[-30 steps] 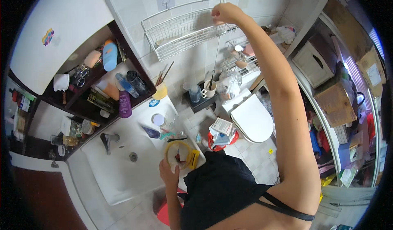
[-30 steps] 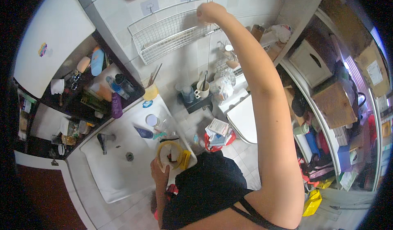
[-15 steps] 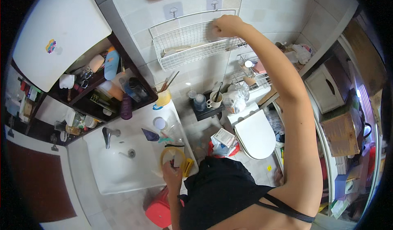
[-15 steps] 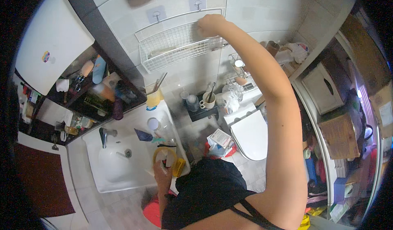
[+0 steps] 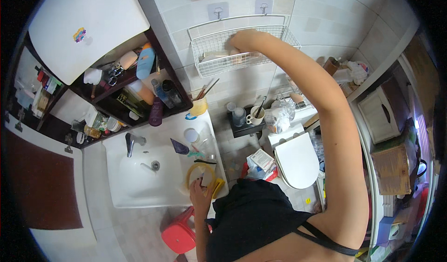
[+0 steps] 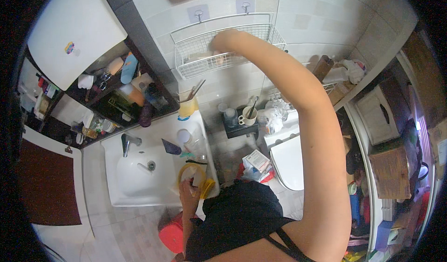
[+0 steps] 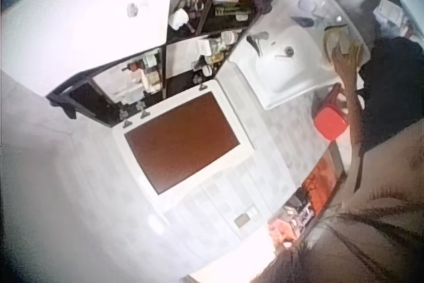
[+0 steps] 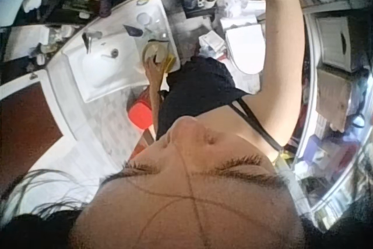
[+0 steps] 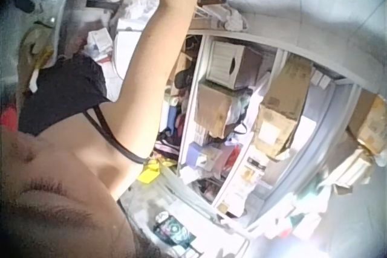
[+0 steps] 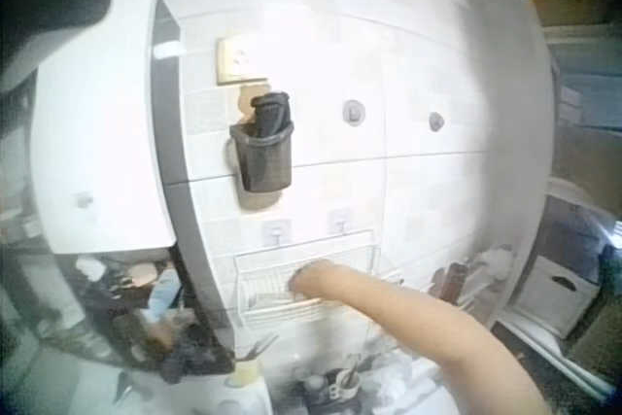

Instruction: The person tidies a bathroom area by picking up scattered items such as a headband, tubes, and a plastic bag from the floor and surfaces and placing them into a red waste bin and onto a wire shelf.

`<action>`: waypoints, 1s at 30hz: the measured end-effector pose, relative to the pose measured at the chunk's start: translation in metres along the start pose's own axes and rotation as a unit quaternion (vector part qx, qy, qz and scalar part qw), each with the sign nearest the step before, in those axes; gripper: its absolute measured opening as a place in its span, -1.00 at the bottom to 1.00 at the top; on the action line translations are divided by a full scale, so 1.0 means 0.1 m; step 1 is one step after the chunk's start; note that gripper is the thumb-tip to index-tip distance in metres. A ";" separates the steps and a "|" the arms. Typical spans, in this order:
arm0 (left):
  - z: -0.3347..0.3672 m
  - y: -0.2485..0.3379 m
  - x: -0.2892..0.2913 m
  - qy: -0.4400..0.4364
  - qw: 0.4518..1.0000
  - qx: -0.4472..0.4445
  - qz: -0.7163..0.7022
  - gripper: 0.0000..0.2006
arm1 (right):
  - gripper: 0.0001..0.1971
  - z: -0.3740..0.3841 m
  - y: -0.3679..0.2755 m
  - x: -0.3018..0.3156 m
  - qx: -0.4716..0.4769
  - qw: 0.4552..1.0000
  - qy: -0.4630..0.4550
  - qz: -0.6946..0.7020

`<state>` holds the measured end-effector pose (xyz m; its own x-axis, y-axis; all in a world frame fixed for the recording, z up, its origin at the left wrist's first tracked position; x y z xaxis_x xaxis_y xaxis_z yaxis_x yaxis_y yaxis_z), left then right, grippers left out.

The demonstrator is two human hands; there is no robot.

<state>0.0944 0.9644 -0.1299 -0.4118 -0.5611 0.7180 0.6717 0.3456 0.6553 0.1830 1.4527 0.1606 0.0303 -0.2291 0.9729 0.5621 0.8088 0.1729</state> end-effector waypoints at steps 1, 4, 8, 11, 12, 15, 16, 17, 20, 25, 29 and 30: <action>-0.03 -0.05 0.00 0.006 0.999 -0.023 0.024 -0.45 | -0.78 -0.02 0.03 0.00 -0.022 0.998 -0.003 0.060; -0.11 -0.14 0.05 0.026 0.999 -0.018 0.021 -0.46 | -0.67 0.03 0.05 0.03 0.061 0.995 -0.062 0.053; -0.18 -0.23 0.12 0.018 0.999 0.001 0.029 -0.46 | -0.52 0.16 -0.10 0.09 0.063 0.992 -0.105 0.038; -0.18 -0.30 0.11 0.010 1.000 -0.004 0.002 -0.45 | -0.27 0.27 -0.24 -0.04 -0.028 0.957 -0.069 0.281; -0.18 -0.33 0.10 -0.002 1.000 -0.003 0.002 -0.46 | -0.27 0.28 -0.31 -0.03 -0.028 0.957 -0.069 0.281; -0.21 -0.38 0.13 -0.007 1.000 0.000 -0.001 -0.46 | -0.20 0.24 -0.54 0.06 -0.021 0.969 -0.076 0.235; -0.22 -0.38 0.15 -0.001 1.000 0.001 -0.002 -0.47 | -0.20 0.26 -0.57 0.06 -0.020 0.969 -0.077 0.235; -0.24 -0.40 0.17 0.000 1.000 0.003 -0.002 -0.47 | -0.25 0.28 -0.60 0.04 -0.044 0.958 -0.105 0.263; -0.19 -0.40 0.16 -0.010 1.000 -0.011 -0.005 -0.47 | -0.35 0.29 -0.37 -0.05 -0.102 0.931 -0.118 0.331; -0.30 -0.55 0.25 -0.009 1.000 0.008 0.002 -0.47 | -0.34 0.20 -0.48 0.05 -0.140 0.896 -0.090 0.411; -0.31 -0.62 0.22 -0.022 1.000 0.000 0.008 -0.48 | -0.19 0.27 -0.70 0.11 -0.081 0.967 -0.024 0.239; -0.29 -0.61 0.22 -0.023 1.000 -0.013 0.009 -0.49 | -0.19 0.31 -0.72 0.08 -0.081 0.967 -0.026 0.240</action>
<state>0.0625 0.9089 -0.1614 -0.4264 -0.5203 0.7399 0.6952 0.3349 0.6361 0.1175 1.4095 0.1603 0.2806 0.1837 0.9421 0.6151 0.7191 -0.3234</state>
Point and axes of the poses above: each hand's wrist, its own z-axis towards the middle knuckle, its own x-axis out of the back of the hand, y = z × x, the point moved 5 cm from there along z, towards the middle knuckle, and after that the axes turned 14 degrees about y, right-handed, at the moved point
